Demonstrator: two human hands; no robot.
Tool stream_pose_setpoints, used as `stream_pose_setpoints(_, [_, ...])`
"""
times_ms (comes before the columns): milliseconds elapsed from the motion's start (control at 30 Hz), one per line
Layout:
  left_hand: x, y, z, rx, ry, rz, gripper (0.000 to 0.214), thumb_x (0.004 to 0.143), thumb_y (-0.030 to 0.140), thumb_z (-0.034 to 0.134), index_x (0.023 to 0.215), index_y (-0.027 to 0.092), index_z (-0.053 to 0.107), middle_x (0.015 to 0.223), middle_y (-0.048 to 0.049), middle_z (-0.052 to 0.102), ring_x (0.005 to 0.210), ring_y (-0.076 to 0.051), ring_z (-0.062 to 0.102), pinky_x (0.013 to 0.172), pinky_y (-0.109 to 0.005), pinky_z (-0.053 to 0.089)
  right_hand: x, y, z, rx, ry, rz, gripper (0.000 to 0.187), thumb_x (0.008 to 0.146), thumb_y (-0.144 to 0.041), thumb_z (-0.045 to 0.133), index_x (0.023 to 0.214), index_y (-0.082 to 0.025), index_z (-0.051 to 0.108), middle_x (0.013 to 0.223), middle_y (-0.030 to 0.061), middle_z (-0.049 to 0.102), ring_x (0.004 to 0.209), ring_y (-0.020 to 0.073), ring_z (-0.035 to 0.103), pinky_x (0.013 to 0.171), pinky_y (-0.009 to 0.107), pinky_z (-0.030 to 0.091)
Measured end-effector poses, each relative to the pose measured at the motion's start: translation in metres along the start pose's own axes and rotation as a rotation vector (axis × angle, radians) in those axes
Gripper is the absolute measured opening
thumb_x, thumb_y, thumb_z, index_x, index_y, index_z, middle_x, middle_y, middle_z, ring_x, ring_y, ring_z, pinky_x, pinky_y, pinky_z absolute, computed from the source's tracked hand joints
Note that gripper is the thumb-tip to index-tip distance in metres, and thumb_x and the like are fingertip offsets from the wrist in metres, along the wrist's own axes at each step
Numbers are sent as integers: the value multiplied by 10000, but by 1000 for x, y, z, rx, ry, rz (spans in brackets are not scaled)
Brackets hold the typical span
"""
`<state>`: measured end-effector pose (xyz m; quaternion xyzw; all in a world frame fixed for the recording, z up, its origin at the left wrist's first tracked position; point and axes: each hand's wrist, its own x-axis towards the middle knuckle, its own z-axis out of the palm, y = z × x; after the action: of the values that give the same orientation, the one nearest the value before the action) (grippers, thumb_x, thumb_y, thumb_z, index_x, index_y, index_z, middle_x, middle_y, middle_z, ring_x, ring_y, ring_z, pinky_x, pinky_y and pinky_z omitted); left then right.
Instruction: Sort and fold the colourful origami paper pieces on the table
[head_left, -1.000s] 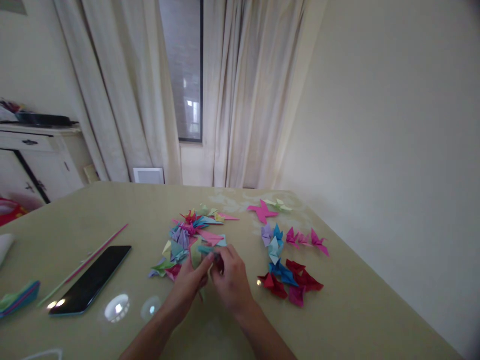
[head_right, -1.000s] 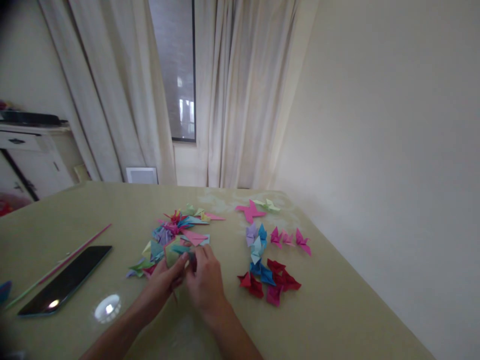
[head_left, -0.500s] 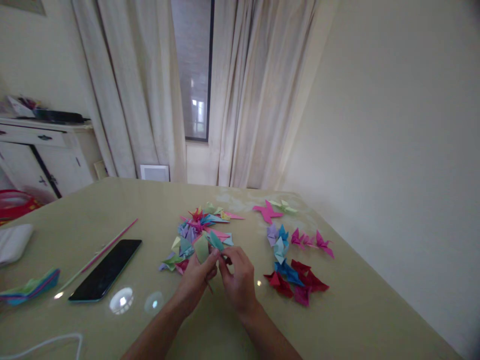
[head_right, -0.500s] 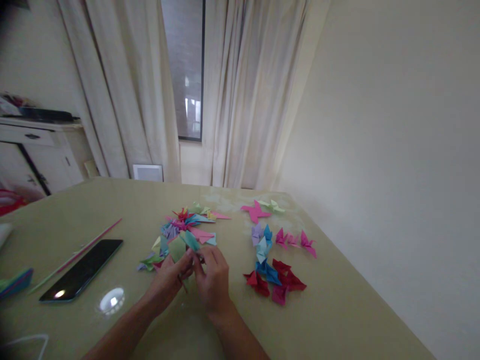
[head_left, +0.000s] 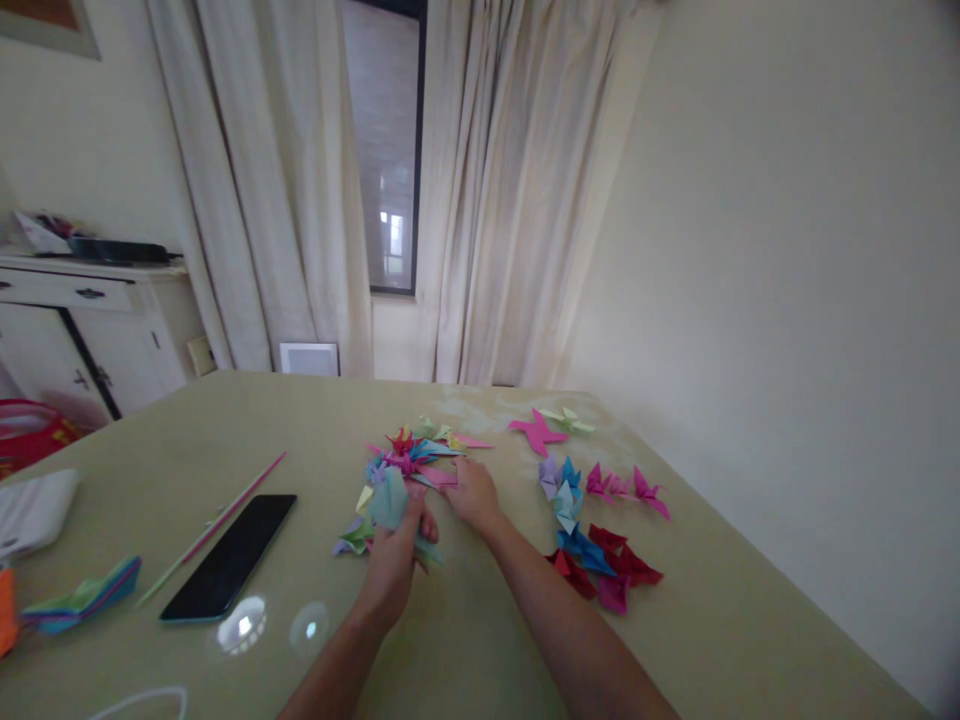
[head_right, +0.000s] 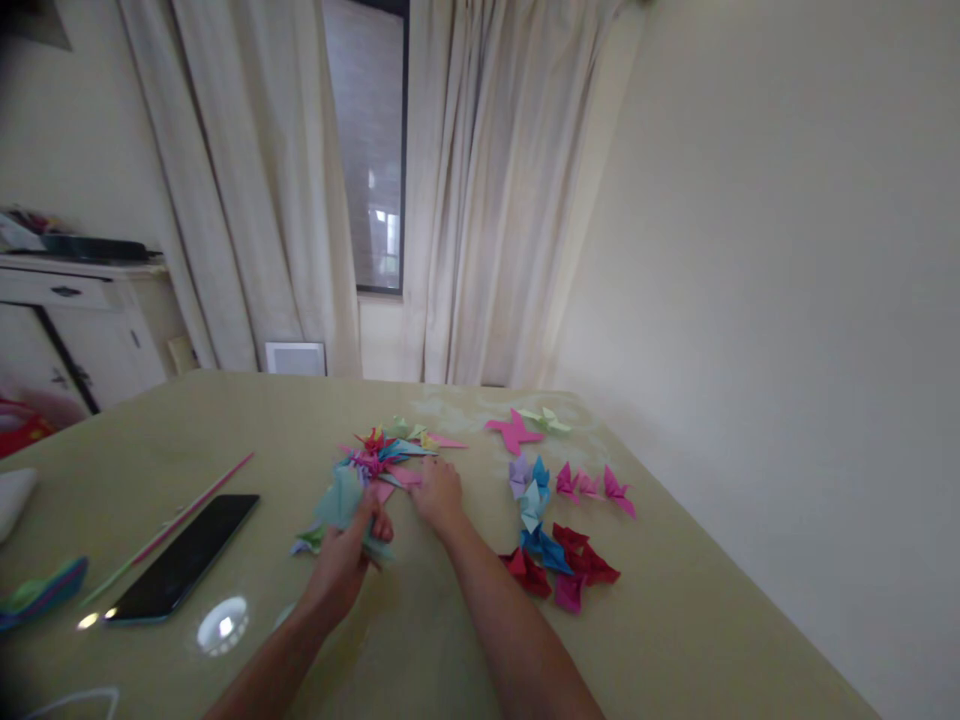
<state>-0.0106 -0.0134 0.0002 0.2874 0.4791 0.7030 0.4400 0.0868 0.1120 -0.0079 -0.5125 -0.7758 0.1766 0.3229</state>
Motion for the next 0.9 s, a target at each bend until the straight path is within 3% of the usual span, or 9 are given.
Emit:
stream_pose_setpoints(100, [0, -3, 1, -110, -93, -77, 667, 679, 727, 862, 709, 233, 415, 554, 136, 333, 425, -32, 250, 389, -145, 221, -1, 6, 2, 0, -27, 11, 235, 700, -157, 843, 913, -193, 749, 983, 105, 774, 953, 295, 690, 845, 342, 494])
stream_pose_setpoints(167, [0, -3, 1, -160, -125, -115, 648, 646, 701, 900, 811, 227, 490, 596, 145, 341, 427, -22, 201, 380, -135, 162, -12, 8, -2, 19, -11, 10, 186, 740, -119, 779, 909, -192, 752, 961, 94, 769, 928, 275, 692, 821, 324, 486])
stream_pose_setpoints(300, [0, -7, -1, -138, -145, -61, 608, 763, 718, 814, 1047, 215, 624, 640, 126, 378, 443, -39, 260, 394, -140, 218, -43, 14, -18, 93, 44, 9, 313, 782, -61, 653, 1046, -203, 742, 895, 33, 746, 817, 210, 695, 760, 280, 485])
stream_pose_setpoints(400, [2, -12, -3, -8, -106, 91, 560, 845, 727, 733, 1054, 211, 668, 676, 81, 482, 496, -73, 406, 440, -175, 359, -67, 18, -30, 277, 195, 3, 362, 815, -110, 651, 1162, -197, 702, 851, 7, 723, 802, 204, 700, 778, 289, 515])
stream_pose_setpoints(500, [6, -18, -7, 164, -65, 265, 591, 892, 758, 646, 1093, 206, 708, 877, -42, 700, 677, -157, 617, 590, -265, 530, -83, 15, -43, 536, 421, 13, 249, 905, -232, 642, 1149, -195, 678, 899, 30, 724, 840, 212, 703, 805, 319, 545])
stream_pose_setpoints(567, [6, -24, -10, 291, -66, 341, 603, 954, 736, 563, 1216, 214, 712, 1114, -119, 757, 928, -242, 712, 790, -362, 601, -88, 10, -51, 652, 472, 16, 228, 939, -289, 647, 1147, -199, 666, 932, 41, 723, 850, 209, 700, 800, 322, 560])
stream_pose_setpoints(700, [-2, -41, -17, 523, -161, 442, 565, 1005, 632, 554, 1424, 265, 653, 1494, -128, 638, 1438, -332, 534, 1195, -496, 435, -90, 0, -59, 834, 397, -7, 240, 934, -338, 710, 1131, -205, 675, 906, 31, 706, 810, 193, 683, 747, 299, 566])
stream_pose_setpoints(767, [-8, -47, -18, 542, -240, 412, 580, 997, 624, 568, 1447, 267, 643, 1394, -133, 697, 1351, -333, 604, 1127, -466, 503, -93, -5, -56, 910, 339, 18, 244, 942, -374, 719, 1113, -205, 679, 916, 38, 710, 807, 193, 684, 717, 291, 566])
stream_pose_setpoints(900, [-22, -49, -13, 453, -348, 196, 621, 986, 636, 578, 1482, 263, 612, 913, -72, 743, 831, -244, 683, 736, -334, 599, -101, -16, -46, 954, 225, 59, 261, 973, -419, 692, 1128, -209, 680, 961, 55, 736, 851, 208, 708, 743, 306, 582])
